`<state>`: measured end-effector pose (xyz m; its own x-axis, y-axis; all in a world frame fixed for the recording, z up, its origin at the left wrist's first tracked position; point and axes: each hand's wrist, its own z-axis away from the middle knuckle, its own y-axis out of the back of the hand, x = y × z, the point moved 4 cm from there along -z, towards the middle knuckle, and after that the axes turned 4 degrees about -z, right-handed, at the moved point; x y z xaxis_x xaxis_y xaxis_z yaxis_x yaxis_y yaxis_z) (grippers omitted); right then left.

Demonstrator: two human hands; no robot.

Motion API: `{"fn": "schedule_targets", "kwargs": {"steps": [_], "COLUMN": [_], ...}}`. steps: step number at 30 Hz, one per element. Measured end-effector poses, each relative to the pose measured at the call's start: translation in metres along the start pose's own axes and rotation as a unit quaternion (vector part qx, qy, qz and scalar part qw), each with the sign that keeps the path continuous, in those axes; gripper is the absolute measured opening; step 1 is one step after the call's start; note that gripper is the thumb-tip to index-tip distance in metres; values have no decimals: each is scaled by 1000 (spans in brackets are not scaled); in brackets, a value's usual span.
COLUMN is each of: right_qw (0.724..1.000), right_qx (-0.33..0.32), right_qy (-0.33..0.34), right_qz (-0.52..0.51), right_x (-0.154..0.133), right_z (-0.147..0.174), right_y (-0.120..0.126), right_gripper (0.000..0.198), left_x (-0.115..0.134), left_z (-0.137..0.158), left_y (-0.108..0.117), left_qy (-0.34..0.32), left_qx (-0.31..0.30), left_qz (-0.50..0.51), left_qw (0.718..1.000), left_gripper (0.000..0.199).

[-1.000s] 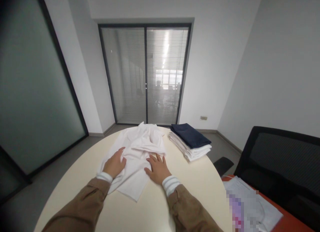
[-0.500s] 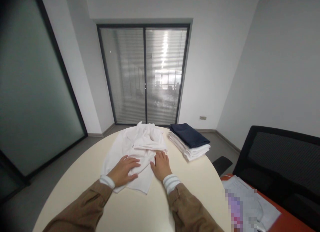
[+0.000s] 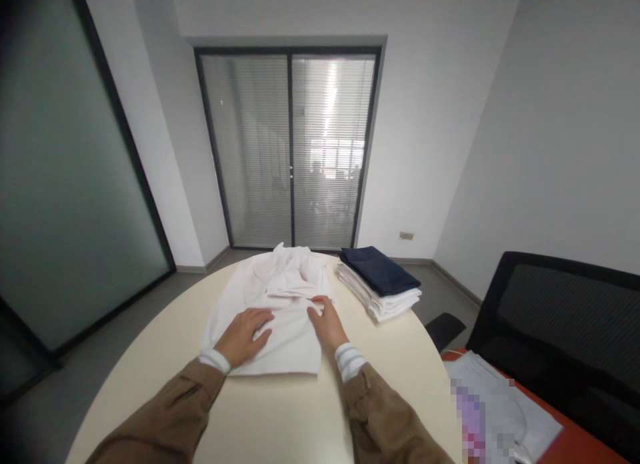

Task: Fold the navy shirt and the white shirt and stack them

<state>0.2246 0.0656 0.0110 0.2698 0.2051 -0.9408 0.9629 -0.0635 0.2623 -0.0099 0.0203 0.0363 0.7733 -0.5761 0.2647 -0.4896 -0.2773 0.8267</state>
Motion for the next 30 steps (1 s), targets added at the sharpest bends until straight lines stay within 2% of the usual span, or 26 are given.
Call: {"fn": "schedule_targets", "kwargs": {"steps": [4, 7, 11, 14, 17, 20, 22, 25, 27, 30], "right_qw": [999, 997, 984, 954, 923, 917, 919, 892, 882, 889], "right_qx": [33, 55, 98, 102, 90, 11, -92, -239, -278, -277], "right_qy": [-20, -48, -32, -3, 66, 149, 206, 260, 260, 247], "right_qz": [-8, 13, 148, 281, 368, 369, 324, 282, 278, 269], "right_x": [2, 4, 2, -5, -22, -41, -50, -54, -51, -48], "right_z": [-10, -12, -9, -4, 7, 22, 35, 54, 59, 57], "right_y": [25, 45, 67, 67, 51, 22, 0, -27, -34, -37], "right_gripper": [45, 46, 39, 37, 36, 31, 33, 54, 54, 33], "left_x": [-8, -16, -27, -28, -24, -22, -24, -30, -33, -31], "left_z": [-3, -3, 1, 3, 4, 4, 4, 4, 4, 3], "left_y": [2, 1, -8, -14, -16, -17, -20, -26, -30, -32], "left_qy": [38, 89, 153, 145, 110, 88, 91, 100, 98, 93], "left_qx": [24, 10, -34, -37, -36, -36, -32, -25, -26, -35], "left_qz": [-9, -24, -27, 4, 41, 65, 75, 81, 77, 70], "left_qw": [999, 996, 987, 989, 992, 993, 992, 991, 992, 993], "left_gripper": [34, 39, 37, 37, 40, 45, 49, 51, 51, 52]}}
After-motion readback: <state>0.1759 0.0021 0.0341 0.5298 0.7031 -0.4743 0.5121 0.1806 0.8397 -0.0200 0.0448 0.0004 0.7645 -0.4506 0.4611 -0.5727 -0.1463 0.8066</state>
